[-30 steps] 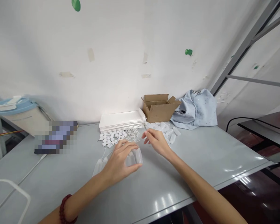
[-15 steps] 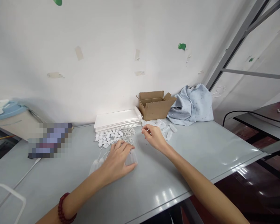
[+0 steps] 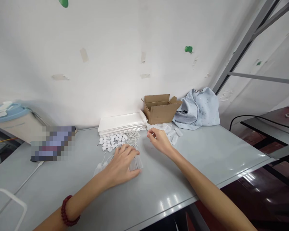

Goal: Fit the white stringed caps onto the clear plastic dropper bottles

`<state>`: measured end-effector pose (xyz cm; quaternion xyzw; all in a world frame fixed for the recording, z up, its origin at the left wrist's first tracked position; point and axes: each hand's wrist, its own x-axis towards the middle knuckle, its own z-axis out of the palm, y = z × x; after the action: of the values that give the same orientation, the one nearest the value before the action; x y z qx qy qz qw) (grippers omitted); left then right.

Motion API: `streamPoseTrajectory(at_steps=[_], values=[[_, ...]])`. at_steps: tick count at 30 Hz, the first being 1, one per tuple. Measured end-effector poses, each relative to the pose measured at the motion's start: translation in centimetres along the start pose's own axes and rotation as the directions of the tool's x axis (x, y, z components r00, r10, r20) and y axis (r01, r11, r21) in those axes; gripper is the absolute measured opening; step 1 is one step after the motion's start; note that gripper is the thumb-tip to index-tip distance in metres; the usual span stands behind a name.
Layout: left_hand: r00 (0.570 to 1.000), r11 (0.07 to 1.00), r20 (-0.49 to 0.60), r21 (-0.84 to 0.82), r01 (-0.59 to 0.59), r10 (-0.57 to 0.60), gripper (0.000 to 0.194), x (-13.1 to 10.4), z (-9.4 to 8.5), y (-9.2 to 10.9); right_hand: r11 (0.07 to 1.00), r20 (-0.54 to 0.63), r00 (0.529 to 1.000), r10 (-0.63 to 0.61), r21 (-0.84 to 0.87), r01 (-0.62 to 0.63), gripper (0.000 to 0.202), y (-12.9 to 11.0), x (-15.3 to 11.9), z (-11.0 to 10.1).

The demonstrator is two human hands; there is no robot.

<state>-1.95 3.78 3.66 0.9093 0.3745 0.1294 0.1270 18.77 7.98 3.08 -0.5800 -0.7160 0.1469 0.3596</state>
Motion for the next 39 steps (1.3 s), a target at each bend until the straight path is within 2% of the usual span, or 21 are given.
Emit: streamPoseTrajectory(at_steps=[5,8,12,17,22,26,30,34,39], values=[[0.985,0.991,-0.131,-0.088,0.103,-0.114,0.03,1.7,-1.4,-2.7,0.988,-0.061,0.997,-0.037,-0.154,0.027,0.016,1.3,0.6,-0.1],[0.977,0.983,-0.114,-0.069,0.173,-0.18,0.027,3.5,-2.1,-4.0,0.977,-0.092,0.995,-0.033,-0.215,0.013,0.018,2.3,1.0,-0.4],[0.978,0.981,-0.084,-0.046,0.187,-0.191,0.023,5.1,-1.5,-3.8,0.961,-0.112,0.993,-0.036,-0.276,0.003,0.022,3.0,1.3,-0.7],[0.979,0.981,-0.079,-0.054,0.184,-0.188,0.024,5.8,-0.4,-3.5,0.939,-0.1,0.994,-0.048,-0.344,0.011,0.023,3.0,1.2,-0.7],[0.969,0.971,-0.133,-0.141,0.19,-0.209,0.024,6.2,-2.0,-4.7,0.897,-0.081,0.994,-0.075,-0.441,0.032,0.024,3.2,1.3,-0.6],[0.94,0.953,-0.21,-0.204,0.225,-0.267,0.024,5.6,-3.8,-5.3,0.836,0.003,0.98,-0.199,-0.522,0.171,0.028,3.4,1.4,-0.4],[0.899,0.928,-0.275,-0.252,0.274,-0.34,0.026,4.1,-4.4,-5.3,0.754,0.127,0.96,-0.25,-0.596,0.275,0.033,3.6,1.3,0.3],[0.844,0.908,-0.369,-0.307,0.284,-0.389,0.025,1.8,-3.8,-5.3,0.756,0.163,0.961,-0.222,-0.594,0.275,0.028,3.9,1.4,0.7],[0.755,0.897,-0.492,-0.317,0.309,-0.434,0.024,-0.8,-2.7,-6.2,0.776,0.105,0.973,-0.208,-0.587,0.229,0.036,3.9,1.6,0.8]])
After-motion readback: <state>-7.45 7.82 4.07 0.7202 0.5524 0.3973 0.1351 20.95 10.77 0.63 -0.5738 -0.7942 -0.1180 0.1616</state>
